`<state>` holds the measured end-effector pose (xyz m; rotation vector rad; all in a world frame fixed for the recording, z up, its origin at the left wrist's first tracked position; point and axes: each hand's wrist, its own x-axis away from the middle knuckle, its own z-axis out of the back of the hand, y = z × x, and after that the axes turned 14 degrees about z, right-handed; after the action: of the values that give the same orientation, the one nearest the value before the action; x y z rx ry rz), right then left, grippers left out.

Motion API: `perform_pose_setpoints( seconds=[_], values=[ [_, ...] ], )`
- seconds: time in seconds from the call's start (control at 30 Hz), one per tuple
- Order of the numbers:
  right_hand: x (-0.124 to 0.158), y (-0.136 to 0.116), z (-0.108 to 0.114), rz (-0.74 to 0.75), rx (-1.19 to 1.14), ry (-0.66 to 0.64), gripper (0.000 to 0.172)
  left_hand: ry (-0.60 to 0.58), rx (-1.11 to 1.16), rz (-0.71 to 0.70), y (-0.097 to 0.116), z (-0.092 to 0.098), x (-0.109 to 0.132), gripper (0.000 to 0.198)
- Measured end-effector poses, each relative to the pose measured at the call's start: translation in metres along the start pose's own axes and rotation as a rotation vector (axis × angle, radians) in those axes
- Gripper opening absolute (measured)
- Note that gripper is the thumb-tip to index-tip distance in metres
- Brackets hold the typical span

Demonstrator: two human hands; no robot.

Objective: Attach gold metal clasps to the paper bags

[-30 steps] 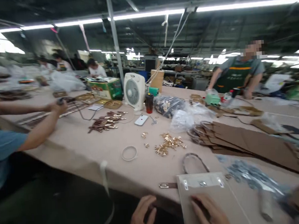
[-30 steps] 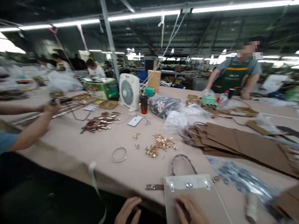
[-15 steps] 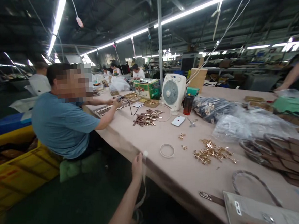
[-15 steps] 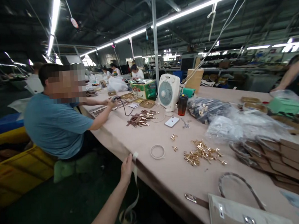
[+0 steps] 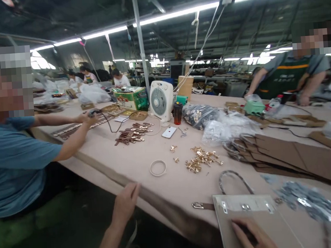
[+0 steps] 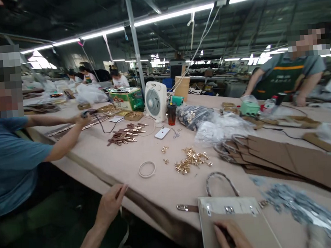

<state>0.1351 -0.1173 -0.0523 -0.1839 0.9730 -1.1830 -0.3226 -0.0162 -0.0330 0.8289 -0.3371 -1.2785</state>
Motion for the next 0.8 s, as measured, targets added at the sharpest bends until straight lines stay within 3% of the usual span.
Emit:
perform_pose_setpoints(
  seconds=[0.1, 0.23, 0.37, 0.5, 0.6, 0.7, 0.8],
  values=[
    [0.002, -0.012, -0.002, -0.046, 0.022, 0.040, 0.027, -0.219, 0.141, -0.097, 0.031, -0.018, 0.035, 0.037],
    [-0.001, -0.027, -0.002, -0.084, -0.008, 0.023, 0.025, -0.596, 0.307, -0.164, 0.091, -0.040, 0.079, 0.036],
    [-0.007, -0.040, 0.009, -0.054, -0.071, 0.041, 0.019, -0.830, 0.293, -0.205, 0.141, -0.053, 0.092, 0.036],
    [-0.016, -0.060, 0.027, 0.043, -0.137, 0.016, 0.015, -0.926, 0.220, -0.258, 0.172, -0.057, 0.087, 0.038],
    [-0.024, -0.078, 0.038, 0.115, -0.167, -0.066, 0.023, -0.949, 0.158, -0.355, 0.187, -0.058, 0.085, 0.036],
    [-0.032, -0.090, 0.044, 0.173, -0.164, -0.149, 0.031, -0.957, 0.083, -0.446, 0.197, -0.059, 0.087, 0.031],
    [-0.037, -0.094, 0.044, 0.196, -0.166, -0.214, 0.029, -0.952, 0.029, -0.514, 0.201, -0.060, 0.089, 0.029]
  ],
)
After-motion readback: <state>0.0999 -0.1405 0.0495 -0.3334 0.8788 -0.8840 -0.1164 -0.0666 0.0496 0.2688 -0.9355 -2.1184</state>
